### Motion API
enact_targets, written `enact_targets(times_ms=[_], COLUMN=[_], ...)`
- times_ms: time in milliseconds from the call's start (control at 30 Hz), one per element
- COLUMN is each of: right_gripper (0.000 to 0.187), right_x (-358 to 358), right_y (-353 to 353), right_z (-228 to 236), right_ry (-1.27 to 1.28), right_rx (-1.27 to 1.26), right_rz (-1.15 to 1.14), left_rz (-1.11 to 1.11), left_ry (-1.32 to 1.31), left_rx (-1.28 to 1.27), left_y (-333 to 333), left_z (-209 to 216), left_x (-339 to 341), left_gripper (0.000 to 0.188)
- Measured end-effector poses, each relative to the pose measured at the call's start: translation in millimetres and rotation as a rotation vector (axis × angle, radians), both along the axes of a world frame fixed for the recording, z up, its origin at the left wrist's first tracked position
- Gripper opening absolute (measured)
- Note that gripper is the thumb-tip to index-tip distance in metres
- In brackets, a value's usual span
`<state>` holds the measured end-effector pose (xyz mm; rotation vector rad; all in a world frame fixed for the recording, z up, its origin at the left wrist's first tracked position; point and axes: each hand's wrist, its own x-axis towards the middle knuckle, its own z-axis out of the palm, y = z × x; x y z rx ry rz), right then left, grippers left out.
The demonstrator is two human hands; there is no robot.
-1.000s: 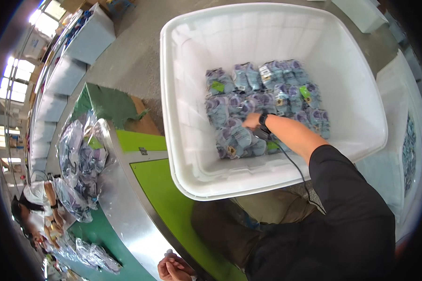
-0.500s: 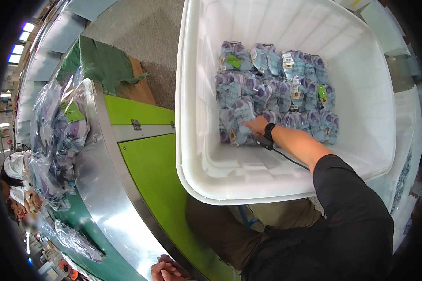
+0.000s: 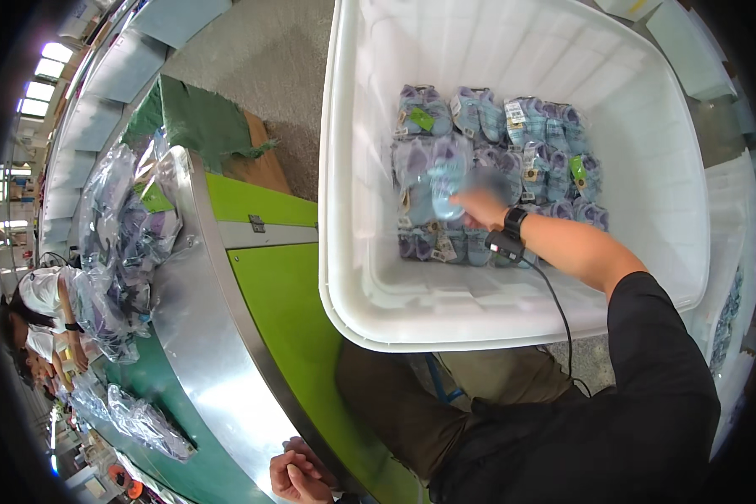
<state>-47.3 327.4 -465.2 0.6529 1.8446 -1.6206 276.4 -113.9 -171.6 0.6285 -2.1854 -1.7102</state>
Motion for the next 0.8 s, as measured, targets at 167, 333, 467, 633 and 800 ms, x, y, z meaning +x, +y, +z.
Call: enact_targets(times_ms=[167, 333, 467, 633, 800], right_gripper=[0.037, 0.033, 0.033, 0.038, 0.055], right_x=[24, 24, 34, 87, 172], right_y=[-3, 19, 67, 114, 192], right_z=[-5, 31, 70, 169, 219], right_ry=[-0.199, -0.009, 0.13, 0.169, 0.375], right_rx=[0.286, 0.281, 0.256, 0.234, 0.448], right_rz=[0.684, 0.548, 0.603, 0.604, 0.75], left_rz=[0.028, 0.023, 0.051, 0.089, -0.002], left_ry=[0.02, 0.071, 0.186, 0.138, 0.072], left_rx=[0.058, 0.067, 0.07, 0.039, -0.011], left_y=[7, 0, 12, 13, 11], left_z=[1, -8, -6, -1, -2], left_x=[0, 7, -1, 1, -1], left_gripper=[0.017, 0.017, 0.016, 0.015, 0.013])
